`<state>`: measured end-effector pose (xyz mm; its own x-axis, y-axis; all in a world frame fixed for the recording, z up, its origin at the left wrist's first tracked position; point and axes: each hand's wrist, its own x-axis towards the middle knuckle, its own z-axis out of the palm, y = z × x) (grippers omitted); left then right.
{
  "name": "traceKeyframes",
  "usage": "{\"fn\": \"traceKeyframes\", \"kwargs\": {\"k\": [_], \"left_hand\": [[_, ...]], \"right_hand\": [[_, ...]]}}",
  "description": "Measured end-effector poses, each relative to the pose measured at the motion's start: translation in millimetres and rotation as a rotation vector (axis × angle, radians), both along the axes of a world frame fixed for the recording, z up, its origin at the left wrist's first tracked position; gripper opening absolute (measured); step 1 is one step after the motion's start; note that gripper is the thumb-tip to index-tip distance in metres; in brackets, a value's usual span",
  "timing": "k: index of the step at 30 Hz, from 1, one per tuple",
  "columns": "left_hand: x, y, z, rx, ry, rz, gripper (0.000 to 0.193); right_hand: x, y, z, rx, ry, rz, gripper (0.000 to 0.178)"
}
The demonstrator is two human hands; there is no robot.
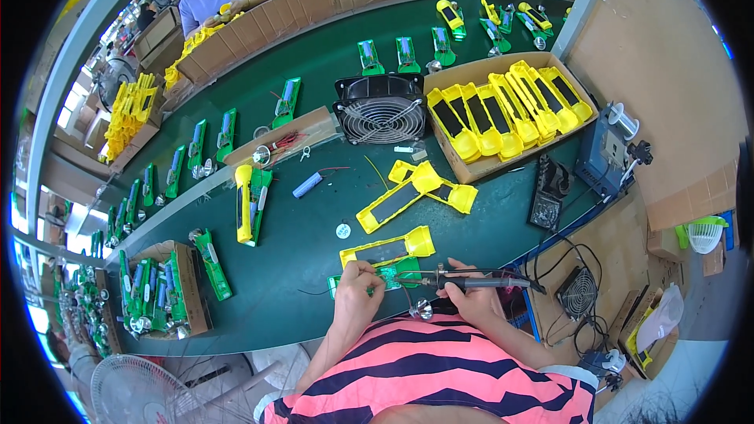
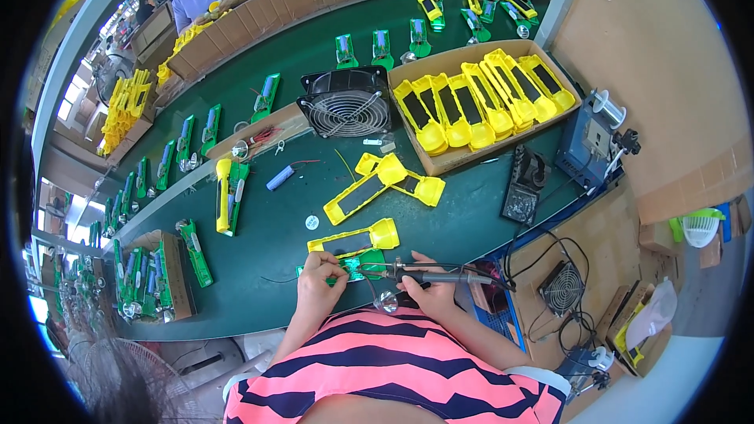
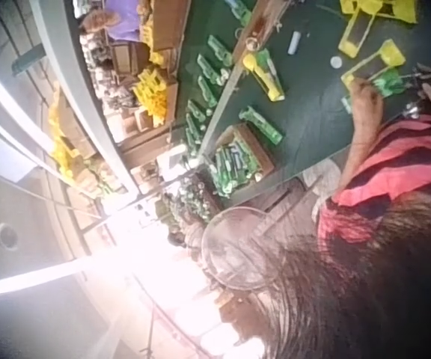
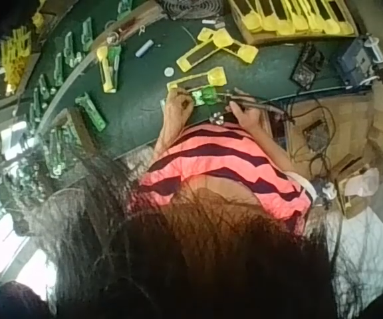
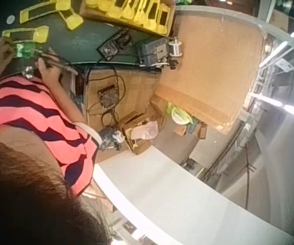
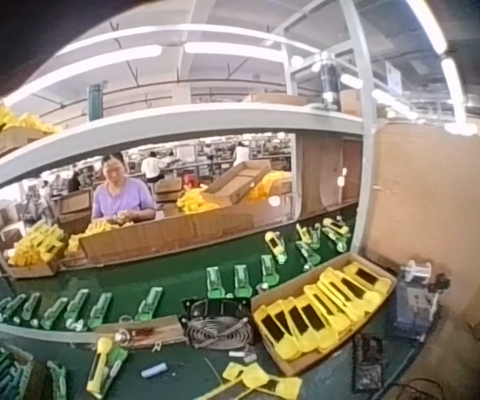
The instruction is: Soldering wires and components to circuit boards for flashlight assembly.
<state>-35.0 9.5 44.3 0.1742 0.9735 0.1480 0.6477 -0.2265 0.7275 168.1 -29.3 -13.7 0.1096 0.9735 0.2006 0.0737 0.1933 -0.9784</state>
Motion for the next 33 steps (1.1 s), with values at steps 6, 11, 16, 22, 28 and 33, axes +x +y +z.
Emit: {"fn": "traceKeyframes", "kwargs": {"k": [6, 11, 16, 22, 28, 33], "left_hand": [[-1.3, 3.0, 2.5, -0.015, 0.015, -0.030, 0.007], [-2.7, 3.6, 0.0, 0.017, 0.022, -0.042, 0.007], [-0.4, 5.5, 2.5, 0.002, 0.023, -0.024, 0.008], [-0.4, 7.4, 4.5, 0.026, 0.047, -0.050, 0.008], [-0.8, 7.2, 2.4, 0.021, 0.050, -0.037, 0.008], [-0.7, 7.1, 5.4, 0.020, 0.083, -0.026, 0.008]], "right_hand": [[-5.1, 4.4, 2.8, -0.134, 0.179, 0.037, 0.015], [-6.9, 7.5, -0.7, -0.099, 0.208, 0.047, 0.015], [-9.0, 8.7, 4.7, -0.116, 0.252, 0.042, 0.018], [-4.3, 10.0, 18.9, -0.186, 0.366, 0.067, 0.021], [3.9, 10.0, 12.1, -0.035, 0.260, 0.028, 0.019], [8.2, 3.3, -3.8, -0.034, 0.048, 0.124, 0.022]]}}
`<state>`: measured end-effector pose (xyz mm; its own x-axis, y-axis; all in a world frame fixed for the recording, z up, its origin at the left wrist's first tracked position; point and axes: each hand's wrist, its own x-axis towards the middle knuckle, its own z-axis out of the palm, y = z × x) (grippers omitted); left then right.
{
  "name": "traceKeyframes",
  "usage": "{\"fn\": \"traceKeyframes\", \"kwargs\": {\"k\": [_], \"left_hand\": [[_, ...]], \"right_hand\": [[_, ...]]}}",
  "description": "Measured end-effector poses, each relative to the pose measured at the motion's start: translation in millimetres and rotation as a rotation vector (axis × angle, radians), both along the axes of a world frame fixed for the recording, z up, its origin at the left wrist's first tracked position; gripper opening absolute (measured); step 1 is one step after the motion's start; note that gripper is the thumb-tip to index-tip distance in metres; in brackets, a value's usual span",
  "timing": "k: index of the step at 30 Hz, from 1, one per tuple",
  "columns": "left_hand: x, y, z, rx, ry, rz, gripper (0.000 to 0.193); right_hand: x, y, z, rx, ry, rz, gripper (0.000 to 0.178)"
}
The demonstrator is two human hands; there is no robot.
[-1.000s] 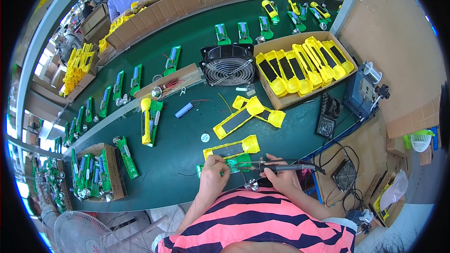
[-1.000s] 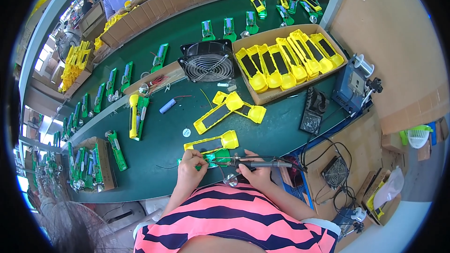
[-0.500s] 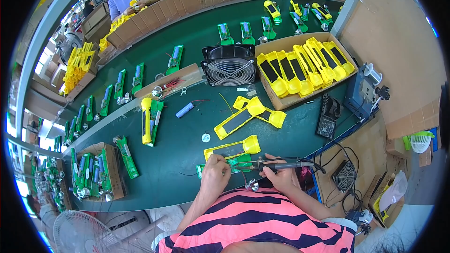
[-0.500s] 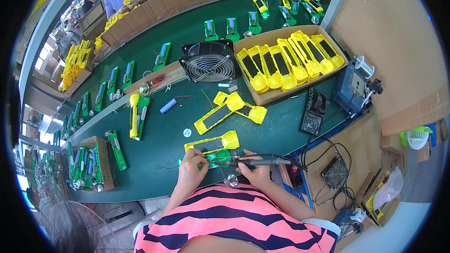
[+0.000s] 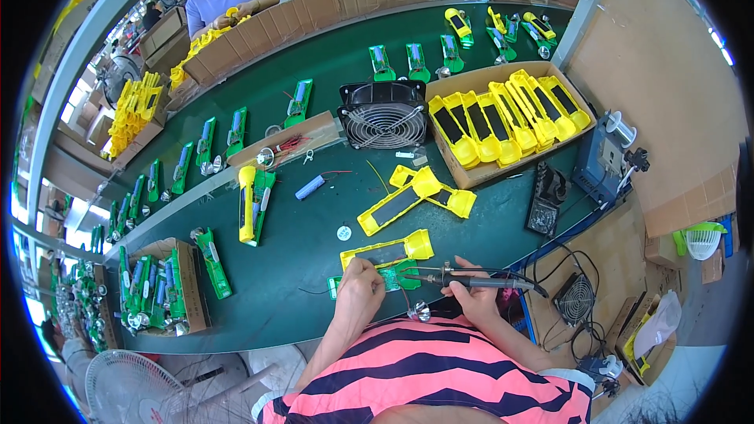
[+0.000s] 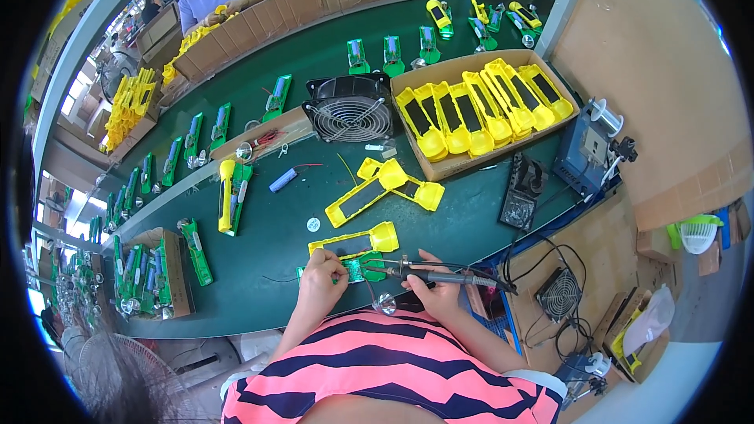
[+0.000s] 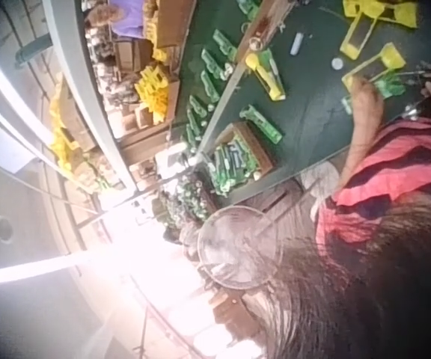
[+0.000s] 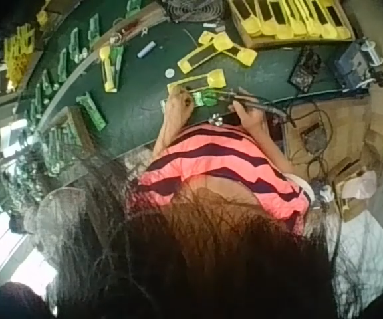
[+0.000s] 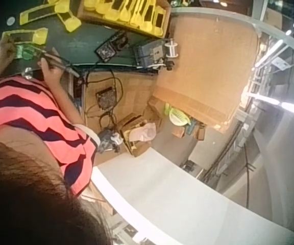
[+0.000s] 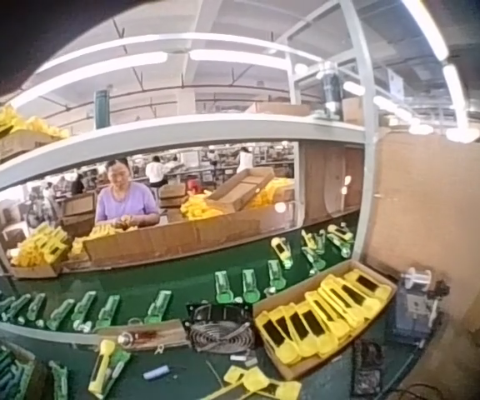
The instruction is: Soldering wires and components to circuit boards for flashlight assembly.
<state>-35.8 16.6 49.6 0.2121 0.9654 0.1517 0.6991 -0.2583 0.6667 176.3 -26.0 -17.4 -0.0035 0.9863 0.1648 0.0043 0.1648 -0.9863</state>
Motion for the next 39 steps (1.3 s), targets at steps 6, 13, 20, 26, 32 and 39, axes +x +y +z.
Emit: {"fn": "traceKeyframes", "kwargs": {"k": [6, 13, 20, 26, 32, 39], "left_hand": [[2.5, -3.6, 4.6, -0.017, -0.077, 0.051, 0.011], [-39.1, -32.0, 25.6, -0.001, 0.713, 0.244, 0.013], [-28.8, -16.8, 23.4, 0.498, 0.378, -0.091, 0.027], [-18.3, -18.5, 3.8, 0.366, 0.234, -0.253, 0.026], [-16.5, -12.7, 11.4, 0.333, 0.296, -0.306, 0.023], [-20.0, -10.2, 13.2, 0.252, 0.267, -0.315, 0.019]], "right_hand": [[-8.7, -1.8, 20.9, -0.381, 0.429, -0.129, 0.015], [-5.8, 2.9, 17.7, 0.044, -0.012, -0.088, 0.010], [-5.6, 11.3, 20.4, 0.111, -0.044, -0.046, 0.008], [-4.1, 12.4, 19.8, 0.129, -0.050, -0.036, 0.009], [-7.7, 11.4, 19.6, -0.011, 0.072, -0.060, 0.009], [-11.3, 13.1, 18.9, -0.078, 0.106, -0.057, 0.009]]}}
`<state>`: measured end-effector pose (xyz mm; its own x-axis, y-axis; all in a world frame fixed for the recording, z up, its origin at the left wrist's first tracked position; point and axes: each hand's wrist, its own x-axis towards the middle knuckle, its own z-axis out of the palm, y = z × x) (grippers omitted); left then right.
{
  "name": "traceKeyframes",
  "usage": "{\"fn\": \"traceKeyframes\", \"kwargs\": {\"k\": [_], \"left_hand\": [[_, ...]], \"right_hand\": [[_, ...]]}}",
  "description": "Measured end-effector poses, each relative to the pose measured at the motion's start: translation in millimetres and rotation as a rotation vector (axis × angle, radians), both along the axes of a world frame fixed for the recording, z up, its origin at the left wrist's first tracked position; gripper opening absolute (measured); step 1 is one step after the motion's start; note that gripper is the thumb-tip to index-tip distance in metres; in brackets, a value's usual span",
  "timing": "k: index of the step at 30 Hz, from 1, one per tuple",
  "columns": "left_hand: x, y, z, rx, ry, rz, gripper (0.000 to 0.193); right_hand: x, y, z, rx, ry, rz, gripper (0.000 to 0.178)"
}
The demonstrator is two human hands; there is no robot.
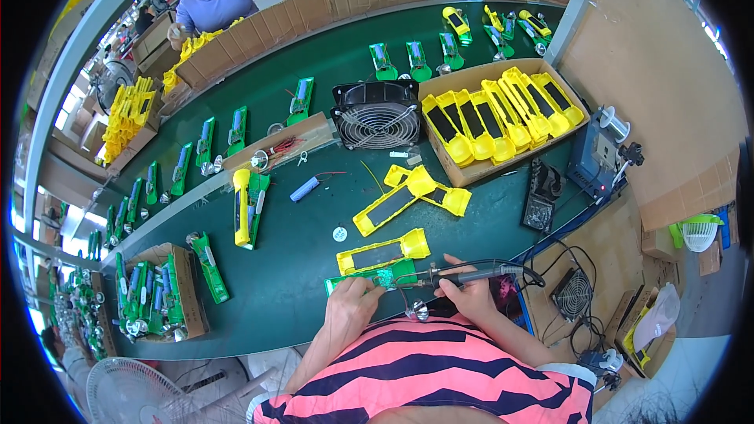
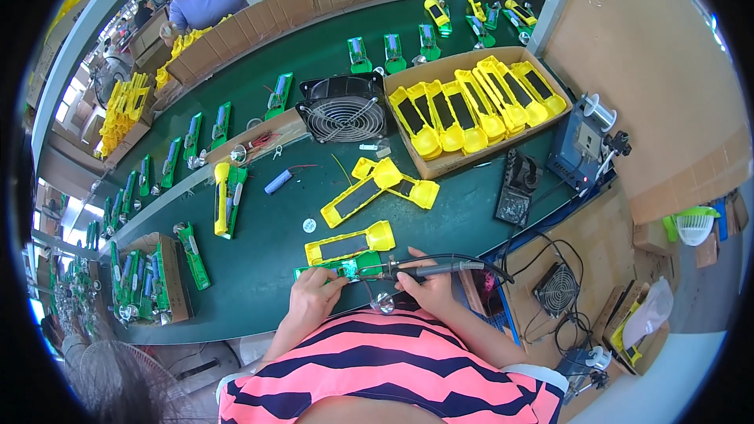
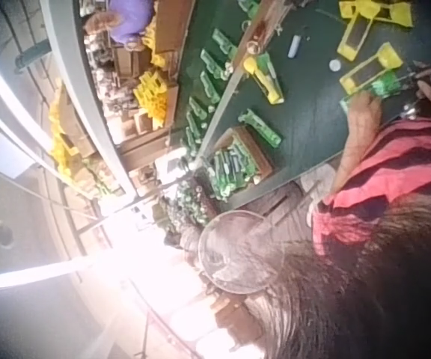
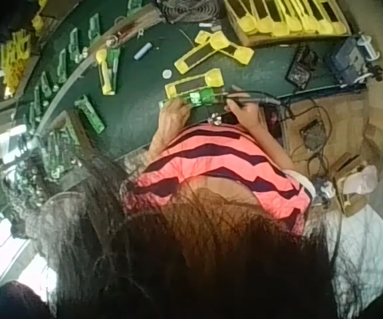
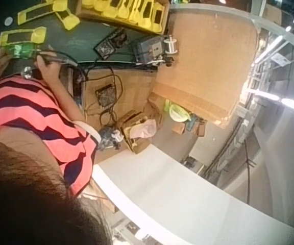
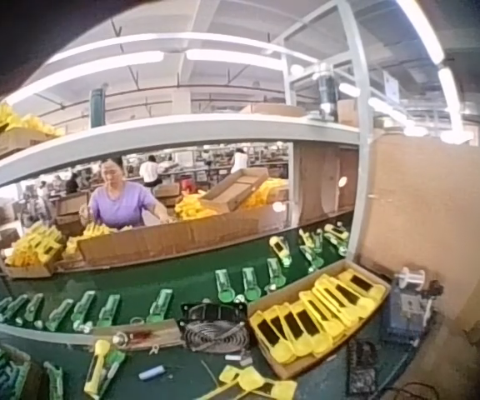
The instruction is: Soldering wires and components to circuit boards for flashlight assembly.
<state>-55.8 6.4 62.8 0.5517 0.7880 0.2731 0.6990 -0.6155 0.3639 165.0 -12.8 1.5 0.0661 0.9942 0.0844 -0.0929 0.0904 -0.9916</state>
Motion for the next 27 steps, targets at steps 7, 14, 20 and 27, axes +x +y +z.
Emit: {"fn": "traceKeyframes", "kwargs": {"k": [7, 14, 20, 27], "left_hand": [[-1.9, 0.3, 1.3, -0.008, 0.004, -0.005, 0.019], [-0.7, 2.1, 1.8, -0.019, 0.006, 0.000, 0.018], [-1.0, 2.4, 1.5, -0.007, 0.018, 0.004, 0.017], [-1.0, 1.7, 2.6, -0.004, 0.015, 0.012, 0.017]], "right_hand": [[-1.8, 1.6, -1.9, -0.005, -0.005, 0.014, 0.011], [-0.5, 0.9, 6.1, -0.185, 0.171, 0.032, 0.015], [0.7, 1.4, -0.5, -0.157, 0.249, 0.078, 0.020], [5.7, 0.2, 0.4, -0.056, 0.300, 0.090, 0.019]]}}
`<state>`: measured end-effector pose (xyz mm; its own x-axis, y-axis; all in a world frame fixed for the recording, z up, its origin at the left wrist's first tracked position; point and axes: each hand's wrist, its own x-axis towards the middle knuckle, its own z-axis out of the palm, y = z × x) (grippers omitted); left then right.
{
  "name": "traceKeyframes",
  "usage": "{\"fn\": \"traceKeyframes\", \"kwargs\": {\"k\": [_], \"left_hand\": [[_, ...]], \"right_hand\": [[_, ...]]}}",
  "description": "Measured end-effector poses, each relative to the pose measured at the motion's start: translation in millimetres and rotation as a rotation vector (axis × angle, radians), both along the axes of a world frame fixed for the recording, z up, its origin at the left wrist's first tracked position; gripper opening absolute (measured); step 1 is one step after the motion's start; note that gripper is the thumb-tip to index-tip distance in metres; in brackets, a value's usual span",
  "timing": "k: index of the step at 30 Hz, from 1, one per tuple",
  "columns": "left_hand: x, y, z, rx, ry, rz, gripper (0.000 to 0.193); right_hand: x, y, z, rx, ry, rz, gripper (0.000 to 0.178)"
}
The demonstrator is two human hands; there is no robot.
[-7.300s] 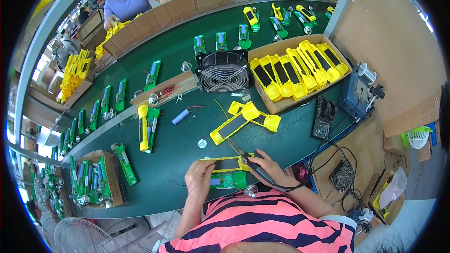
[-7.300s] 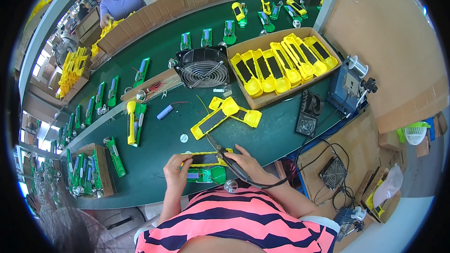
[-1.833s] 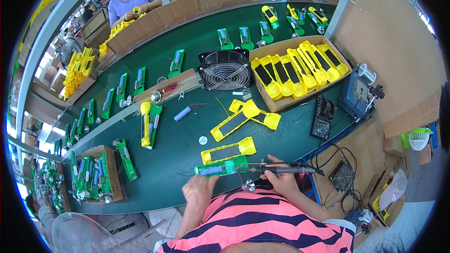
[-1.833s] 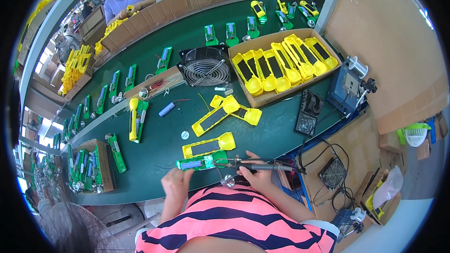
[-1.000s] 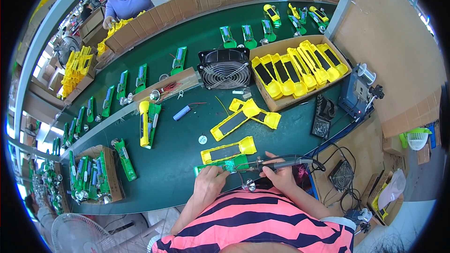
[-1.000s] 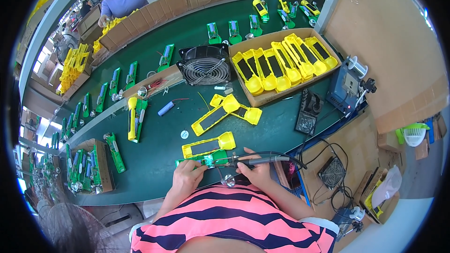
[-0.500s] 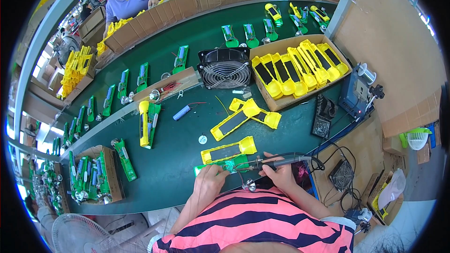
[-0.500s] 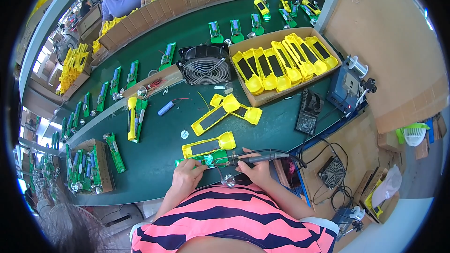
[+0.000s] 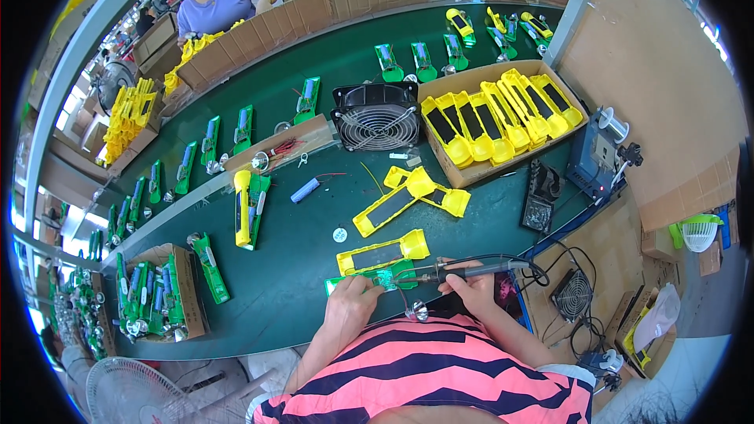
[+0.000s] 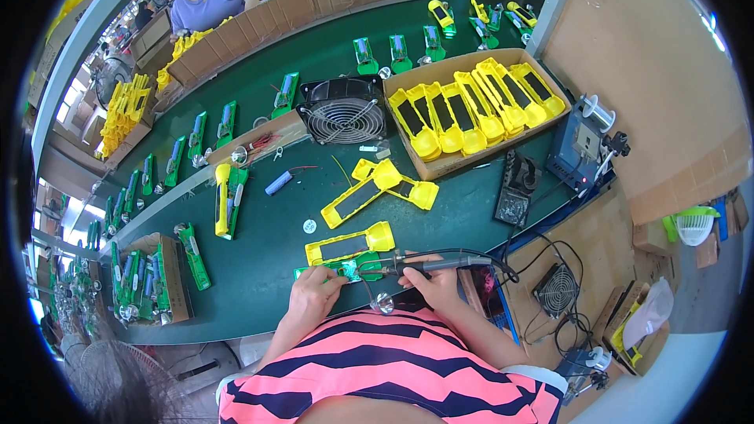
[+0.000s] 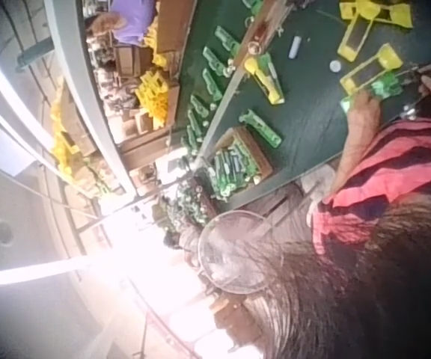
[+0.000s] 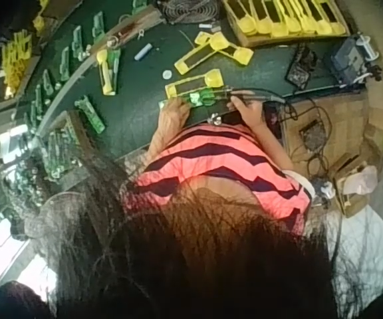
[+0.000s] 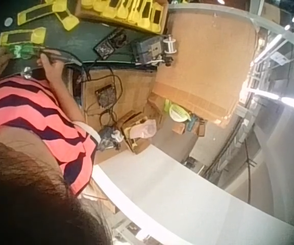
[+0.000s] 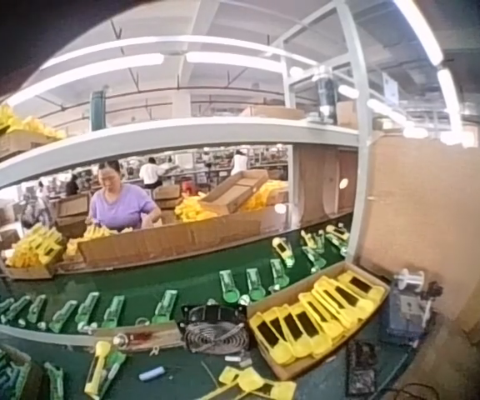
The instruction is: Soldering wires and components to circuit boards for flashlight assembly.
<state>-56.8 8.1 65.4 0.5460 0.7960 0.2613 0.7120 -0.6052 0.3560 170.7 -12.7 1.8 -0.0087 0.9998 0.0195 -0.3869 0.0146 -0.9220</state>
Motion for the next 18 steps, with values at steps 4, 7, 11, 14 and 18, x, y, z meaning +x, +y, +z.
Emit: {"fn": "traceKeyframes", "kwargs": {"k": [4, 7, 11, 14, 18], "left_hand": [[-0.3, -0.3, -0.5, 0.005, -0.012, 0.001, 0.016], [0.4, -1.3, -0.3, -0.001, -0.001, 0.011, 0.016], [-3.0, -2.8, -1.5, -0.118, -0.215, 0.089, 0.014], [-10.0, 20.5, 1.8, 0.091, -0.323, 0.397, 0.018], [-34.4, 47.5, -22.6, -0.135, -0.035, 0.477, 0.025]], "right_hand": [[1.5, -2.2, 2.5, 0.020, 0.035, -0.054, 0.019], [2.4, -4.6, -1.6, 0.038, 0.010, -0.082, 0.020], [0.9, -7.1, -5.8, 0.168, -0.098, -0.216, 0.019], [23.0, -3.5, 3.1, 0.306, -0.437, -0.265, 0.014], [34.3, 7.7, -4.9, 0.554, -0.826, -0.418, 0.015]]}}
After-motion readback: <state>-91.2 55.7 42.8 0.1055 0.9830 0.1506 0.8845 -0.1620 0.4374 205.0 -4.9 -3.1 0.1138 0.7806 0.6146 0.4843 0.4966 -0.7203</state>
